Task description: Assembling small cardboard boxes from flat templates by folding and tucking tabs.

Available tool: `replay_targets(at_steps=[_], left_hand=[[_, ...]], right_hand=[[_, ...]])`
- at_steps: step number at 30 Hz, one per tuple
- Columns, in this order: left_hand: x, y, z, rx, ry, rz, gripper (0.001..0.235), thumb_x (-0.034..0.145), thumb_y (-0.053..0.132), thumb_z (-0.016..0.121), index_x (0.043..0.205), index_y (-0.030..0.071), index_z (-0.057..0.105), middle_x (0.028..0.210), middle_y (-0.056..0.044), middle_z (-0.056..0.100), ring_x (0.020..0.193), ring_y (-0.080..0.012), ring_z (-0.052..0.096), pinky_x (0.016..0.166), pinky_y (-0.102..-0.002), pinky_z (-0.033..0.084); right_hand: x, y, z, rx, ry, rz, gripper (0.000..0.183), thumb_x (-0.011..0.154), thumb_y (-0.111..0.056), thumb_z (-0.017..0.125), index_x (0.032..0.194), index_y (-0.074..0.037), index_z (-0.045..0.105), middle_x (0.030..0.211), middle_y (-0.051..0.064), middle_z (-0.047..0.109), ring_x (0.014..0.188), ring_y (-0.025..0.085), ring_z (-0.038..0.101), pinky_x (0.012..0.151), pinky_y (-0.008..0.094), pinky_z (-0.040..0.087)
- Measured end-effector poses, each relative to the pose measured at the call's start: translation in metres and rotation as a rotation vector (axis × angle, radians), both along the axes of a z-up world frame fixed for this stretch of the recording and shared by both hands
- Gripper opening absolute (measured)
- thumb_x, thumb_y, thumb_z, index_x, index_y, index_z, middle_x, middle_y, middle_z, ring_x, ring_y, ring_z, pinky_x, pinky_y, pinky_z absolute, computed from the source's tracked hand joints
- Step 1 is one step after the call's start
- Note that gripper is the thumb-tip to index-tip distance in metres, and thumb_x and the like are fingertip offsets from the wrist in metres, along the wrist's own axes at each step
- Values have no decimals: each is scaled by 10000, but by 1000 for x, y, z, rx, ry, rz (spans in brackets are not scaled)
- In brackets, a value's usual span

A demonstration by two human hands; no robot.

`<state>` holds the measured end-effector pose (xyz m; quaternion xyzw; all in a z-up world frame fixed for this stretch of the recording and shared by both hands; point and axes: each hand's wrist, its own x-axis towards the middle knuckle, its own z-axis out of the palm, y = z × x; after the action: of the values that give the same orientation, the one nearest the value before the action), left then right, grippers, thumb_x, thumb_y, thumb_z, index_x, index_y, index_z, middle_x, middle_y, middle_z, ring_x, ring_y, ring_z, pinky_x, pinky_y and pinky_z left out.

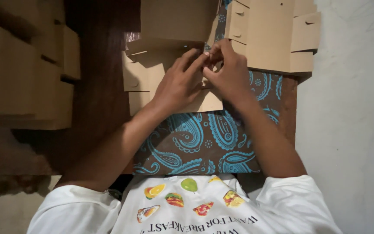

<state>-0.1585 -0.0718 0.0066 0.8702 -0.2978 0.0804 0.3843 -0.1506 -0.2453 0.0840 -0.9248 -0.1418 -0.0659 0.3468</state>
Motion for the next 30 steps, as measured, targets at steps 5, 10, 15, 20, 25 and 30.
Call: replay_targets(at_steps=[5, 10, 15, 20, 25, 30], left_hand=[[1, 2, 0, -22, -19, 0, 774, 943, 189, 798, 1578, 174, 355, 1558, -227, 368, 1337, -463, 528, 1023, -549, 525], [0, 1, 1, -13, -31, -6, 807, 923, 133, 811, 1576, 163, 337, 1559, -211, 370, 1303, -465, 541, 941, -557, 545], [0, 1, 1, 27, -14, 8, 768, 942, 160, 793, 1567, 155, 347, 1575, -201, 343, 1307, -445, 537, 983, -552, 545], [0, 2, 2, -1, -31, -20, 754, 949, 130, 778, 1577, 122, 361, 1619, -192, 310, 1390, -442, 483, 1058, -553, 499], [-1, 1, 4, -14, -47, -26, 807, 920, 70, 781, 1594, 125, 341, 1703, -132, 215, 1370, -419, 556, 1010, -539, 543], [1, 1, -3, -25, -80, -34, 850, 894, 71, 825, 1598, 107, 349, 1693, -150, 258, 1374, -446, 555, 1042, -554, 541]], right_hand=[[17, -44, 13, 36, 125, -21, 58, 975, -22, 671, 1011, -67, 662, 914, 64, 721, 767, 150, 679, 670, 239, 582], [18, -36, 12, -93, 258, -132, 165, 988, -119, 653, 1141, -66, 684, 1052, 119, 757, 934, 239, 718, 829, 365, 585], [23, -28, 3, 2, 278, -174, 348, 915, -262, 729, 1221, -122, 638, 951, 98, 774, 746, 187, 720, 663, 328, 571], [24, -23, 3, 396, 410, -102, 231, 925, -66, 756, 1142, -72, 675, 881, 33, 726, 687, 74, 589, 558, 202, 459], [25, -12, -1, 826, 665, -303, 264, 946, 54, 694, 1175, -57, 626, 966, 102, 747, 517, 14, 520, 395, 104, 404], [29, -15, -14, 1162, 714, -349, 371, 829, -11, 816, 1127, -69, 602, 965, 74, 664, 487, 26, 456, 403, 120, 361]])
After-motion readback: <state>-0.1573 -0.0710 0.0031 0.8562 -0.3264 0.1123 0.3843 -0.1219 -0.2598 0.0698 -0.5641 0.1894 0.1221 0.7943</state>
